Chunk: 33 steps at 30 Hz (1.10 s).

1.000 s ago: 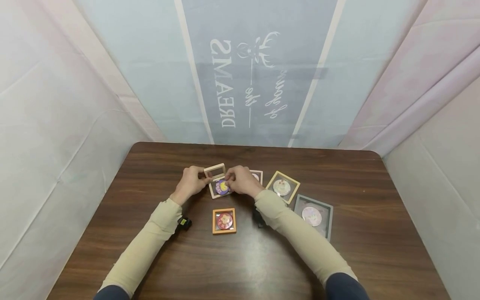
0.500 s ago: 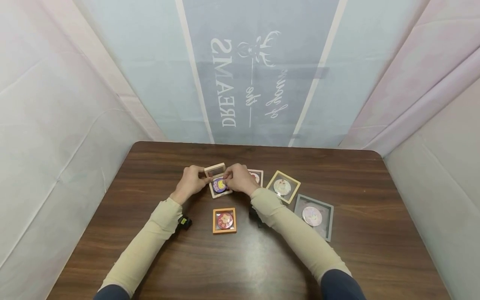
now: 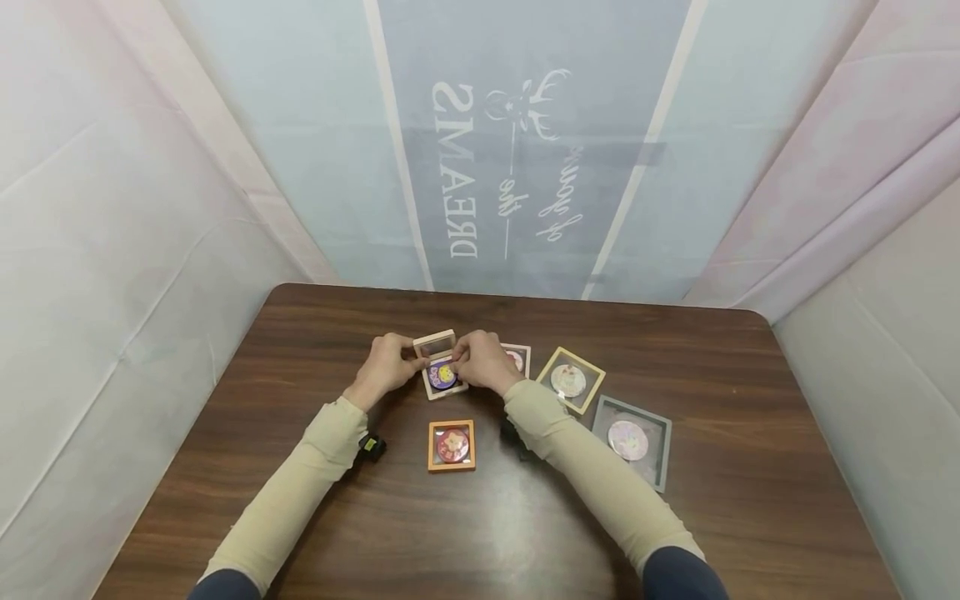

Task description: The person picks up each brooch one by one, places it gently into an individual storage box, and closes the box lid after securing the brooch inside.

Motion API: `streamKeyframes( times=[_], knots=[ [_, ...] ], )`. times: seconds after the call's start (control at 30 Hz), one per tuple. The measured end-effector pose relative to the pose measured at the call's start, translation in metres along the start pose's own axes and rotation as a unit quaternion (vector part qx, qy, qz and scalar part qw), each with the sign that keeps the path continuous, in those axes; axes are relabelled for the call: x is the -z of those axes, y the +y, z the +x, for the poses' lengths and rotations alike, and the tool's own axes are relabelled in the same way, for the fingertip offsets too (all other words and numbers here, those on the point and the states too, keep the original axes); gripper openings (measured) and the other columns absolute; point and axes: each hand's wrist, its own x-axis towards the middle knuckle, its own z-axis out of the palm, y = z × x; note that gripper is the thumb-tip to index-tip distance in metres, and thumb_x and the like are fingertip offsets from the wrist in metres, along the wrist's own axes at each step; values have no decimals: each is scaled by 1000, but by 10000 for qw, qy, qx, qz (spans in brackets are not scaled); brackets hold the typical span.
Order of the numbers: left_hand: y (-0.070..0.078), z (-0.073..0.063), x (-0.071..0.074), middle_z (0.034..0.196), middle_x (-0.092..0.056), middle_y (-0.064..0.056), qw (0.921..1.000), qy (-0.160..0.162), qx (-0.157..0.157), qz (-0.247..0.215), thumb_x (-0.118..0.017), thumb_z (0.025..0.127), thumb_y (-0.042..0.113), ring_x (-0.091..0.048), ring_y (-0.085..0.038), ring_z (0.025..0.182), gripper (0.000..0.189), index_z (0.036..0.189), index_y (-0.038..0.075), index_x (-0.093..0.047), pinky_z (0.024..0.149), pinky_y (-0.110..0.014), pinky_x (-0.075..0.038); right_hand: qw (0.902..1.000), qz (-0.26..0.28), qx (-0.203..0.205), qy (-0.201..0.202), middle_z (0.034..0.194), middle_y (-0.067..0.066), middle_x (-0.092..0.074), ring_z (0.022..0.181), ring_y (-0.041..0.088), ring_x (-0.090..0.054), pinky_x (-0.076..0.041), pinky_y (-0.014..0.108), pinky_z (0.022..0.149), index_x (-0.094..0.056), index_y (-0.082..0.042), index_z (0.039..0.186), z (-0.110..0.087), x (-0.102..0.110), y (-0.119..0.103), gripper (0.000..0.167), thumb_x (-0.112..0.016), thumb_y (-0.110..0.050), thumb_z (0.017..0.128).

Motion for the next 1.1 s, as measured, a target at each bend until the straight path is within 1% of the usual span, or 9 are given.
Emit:
streamKeyframes(
  times=[0.17,0.27,0.37,0.5,0.7,0.8,0.93,1.03,1.1],
  knots=[
    [1,0,0,75,-69,-3,10000,-27,38,8,-82,97,22,-55,-14,63,11,90,14,-81,54,-26,-40,9997,-167,160,1,78,0,-75,67,11,-67,-53,26,63,-78,-7,92,-1,1,-1,6,-81,-11,94],
    [2,0,1,75,-70,-3,10000,-29,52,-23,-82,96,21,-56,-14,63,9,91,14,-82,54,-26,-41,9986,-445,287,-37,80,-1,-74,69,10,-65,-52,26,63,-78,-8,95,-3,1,-3,6,-81,-13,93],
    [3,0,1,76,-71,-2,10000,-57,25,-78,-82,96,20,-59,-13,64,7,92,14,-82,55,-25,-43,9971,-691,317,-66,82,-1,-73,72,11,-64,-52,27,65,-77,-9,99,-5,1,-5,11,-83,-16,93],
    [4,-1,2,78,-72,-3,9998,-138,-47,-102,-80,98,19,-60,-14,65,8,93,14,-80,56,-26,-44,9953,-924,268,-73,87,2,-72,77,14,-65,-55,32,72,-74,-6,103,-9,1,-8,23,-88,-19,90],
    [3,-7,8,84,-68,-6,9992,-389,-19,-79,-77,100,18,-56,-17,69,5,97,14,-77,60,-29,-42,9941,-1042,0,-308,99,8,-71,88,19,-65,-57,37,82,-72,-1,118,-15,-2,-11,49,-95,-24,82],
    [3,-11,14,91,-70,-6,9987,-448,-138,-174,-74,102,20,-53,-17,69,5,101,15,-76,62,-31,-41,9931,-1116,-39,-369,99,9,-70,87,20,-65,-58,38,81,-71,1,119,-17,-3,-11,54,-98,-23,79],
    [2,-16,20,96,-72,-7,9974,-341,-433,-455,-69,106,27,-53,-21,68,15,111,15,-76,64,-35,-43,9922,-1177,41,-410,96,10,-71,84,19,-64,-57,36,77,-70,2,121,-18,-2,-12,52,-95,-17,80],
    [2,-18,24,106,-76,-7,9957,-261,-627,-625,-63,110,33,-66,-25,85,26,122,15,-76,78,-42,-55,9921,-1189,88,-398,95,10,-71,82,18,-64,-56,35,76,-70,4,123,-19,-1,-13,49,-93,-12,82],
    [2,-19,26,113,-77,-8,9948,-247,-712,-685,-59,111,35,-71,-28,101,30,127,15,-76,92,-47,-57,9919,-1202,118,-396,94,11,-71,82,19,-64,-56,35,76,-70,5,124,-20,0,-13,48,-91,-9,83]
  ],
)
